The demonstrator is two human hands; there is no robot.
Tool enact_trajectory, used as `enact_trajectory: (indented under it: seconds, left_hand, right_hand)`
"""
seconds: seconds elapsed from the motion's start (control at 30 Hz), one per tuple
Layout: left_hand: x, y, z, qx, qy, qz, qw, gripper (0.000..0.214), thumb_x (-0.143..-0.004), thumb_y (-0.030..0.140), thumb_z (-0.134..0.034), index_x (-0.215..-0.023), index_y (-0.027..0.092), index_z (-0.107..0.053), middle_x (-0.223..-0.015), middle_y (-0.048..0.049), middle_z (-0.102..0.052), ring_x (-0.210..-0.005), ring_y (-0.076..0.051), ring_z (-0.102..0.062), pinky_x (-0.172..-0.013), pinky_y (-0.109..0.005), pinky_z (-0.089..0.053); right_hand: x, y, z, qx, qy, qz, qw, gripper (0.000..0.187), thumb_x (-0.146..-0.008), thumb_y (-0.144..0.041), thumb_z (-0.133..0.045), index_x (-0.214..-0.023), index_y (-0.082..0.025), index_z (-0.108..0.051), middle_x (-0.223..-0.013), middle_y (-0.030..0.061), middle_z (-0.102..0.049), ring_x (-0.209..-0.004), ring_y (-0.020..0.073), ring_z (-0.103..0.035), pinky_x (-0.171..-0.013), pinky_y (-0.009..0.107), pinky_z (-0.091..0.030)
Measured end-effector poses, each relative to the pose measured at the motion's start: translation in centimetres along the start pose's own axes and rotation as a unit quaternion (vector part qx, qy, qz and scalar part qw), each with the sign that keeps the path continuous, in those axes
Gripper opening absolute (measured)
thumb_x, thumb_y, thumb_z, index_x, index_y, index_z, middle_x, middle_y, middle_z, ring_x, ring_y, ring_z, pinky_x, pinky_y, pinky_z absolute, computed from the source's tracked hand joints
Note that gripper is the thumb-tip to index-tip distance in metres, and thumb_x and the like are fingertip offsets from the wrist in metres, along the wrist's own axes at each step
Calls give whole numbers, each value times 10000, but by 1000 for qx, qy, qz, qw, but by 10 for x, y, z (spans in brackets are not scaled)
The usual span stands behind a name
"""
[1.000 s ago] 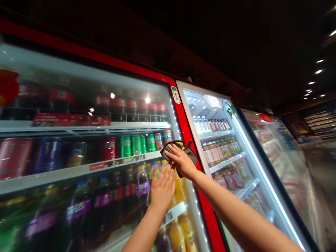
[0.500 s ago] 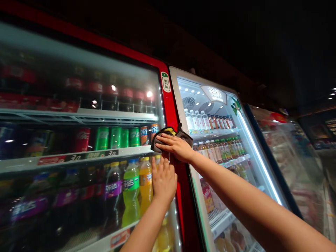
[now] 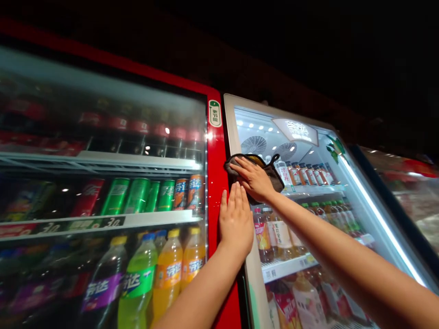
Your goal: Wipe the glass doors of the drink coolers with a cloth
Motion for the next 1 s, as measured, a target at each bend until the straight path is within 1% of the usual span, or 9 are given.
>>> enact_trajectory:
  seconds: [0.23, 0.4, 0.47, 0.57, 0.7, 0.77, 0.83, 0.93, 1.0]
  left_hand:
    - [-26, 18, -6, -51, -18, 14, 998, 665, -995, 340, -341, -1574, 58, -176, -1658, -155, -205, -1551, -241, -120, -1277, -478, -97]
    - [-30, 24, -14, -74, 1, 40, 996, 674, -1000, 322, -340, -1588, 88, -108, -1654, -153, -229, -1546, -245, -142, -1268, -476, -185]
    - [-25, 27, -16, -92, 3, 44, 995, 660, -1007, 313, -326, -1586, 79, -110, -1650, -161, -234, -1544, -251, -150, -1264, -474, -210]
    - [-16, 36, -16, -129, 6, 58, 990, 621, -1015, 291, -301, -1572, 57, -160, -1641, -176, -249, -1540, -258, -165, -1263, -482, -215]
    - [-11, 54, -18, -167, 4, 86, 982, 586, -1016, 276, -314, -1559, 72, -227, -1643, -173, -243, -1532, -269, -198, -1252, -493, -235]
    - [-11, 65, -19, -178, -2, 94, 980, 581, -1015, 286, -336, -1563, 118, -245, -1654, -155, -218, -1530, -277, -204, -1244, -502, -252]
    - [-11, 75, -20, -181, -9, 96, 979, 581, -1015, 304, -350, -1568, 159, -250, -1661, -127, -211, -1532, -281, -195, -1240, -520, -254]
    - [-10, 84, -18, -179, -22, 90, 980, 589, -1016, 325, -352, -1569, 154, -245, -1656, -110, -233, -1534, -280, -195, -1238, -541, -249]
    - [-9, 86, -16, -178, -25, 87, 980, 594, -1014, 329, -356, -1562, 123, -255, -1650, -133, -242, -1528, -287, -217, -1231, -541, -265]
  right_hand:
    - [-59, 43, 10, 42, -17, -31, 999, 509, -1030, -438, -386, -1530, -340, -376, -1633, -25, -304, -1505, 226, -280, -1164, 467, -357]
    - [-35, 85, 15, 16, 24, -94, 995, 494, -1029, -422, -383, -1502, -288, -434, -1614, 14, -349, -1494, 255, -301, -1137, 496, -374]
    - [-14, 88, 14, -5, 33, -70, 997, 470, -1020, -380, -412, -1479, -298, -469, -1601, 6, -374, -1487, 253, -315, -1126, 498, -377]
    - [1, 72, 11, -35, 11, 32, 999, 438, -1019, -355, -417, -1450, -368, -492, -1589, -49, -391, -1484, 234, -319, -1121, 505, -368]
    - [-25, 56, 13, -45, -16, 111, 993, 456, -1022, -419, -413, -1475, -382, -453, -1607, -55, -356, -1495, 239, -295, -1138, 522, -342]
    - [-38, 64, 16, -44, -12, 86, 995, 483, -1020, -463, -399, -1488, -352, -442, -1614, -31, -345, -1496, 254, -291, -1149, 535, -327]
    - [-35, 82, 18, -47, 8, 11, 999, 488, -1027, -458, -369, -1490, -324, -446, -1611, -8, -353, -1493, 265, -295, -1153, 562, -314]
    - [6, 106, 19, -52, 61, -113, 990, 472, -1023, -386, -380, -1473, -281, -476, -1594, 43, -387, -1480, 282, -316, -1149, 597, -294]
    - [40, 105, 20, -59, 87, -126, 986, 452, -1006, -329, -422, -1444, -280, -518, -1571, 60, -426, -1465, 291, -339, -1143, 599, -297]
Point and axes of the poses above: each hand's wrist, its own x-axis away from the middle knuckle, its own z-axis out of the back of the hand, y = z × x, the point moved 4 cm from there along -x, towards the middle knuckle
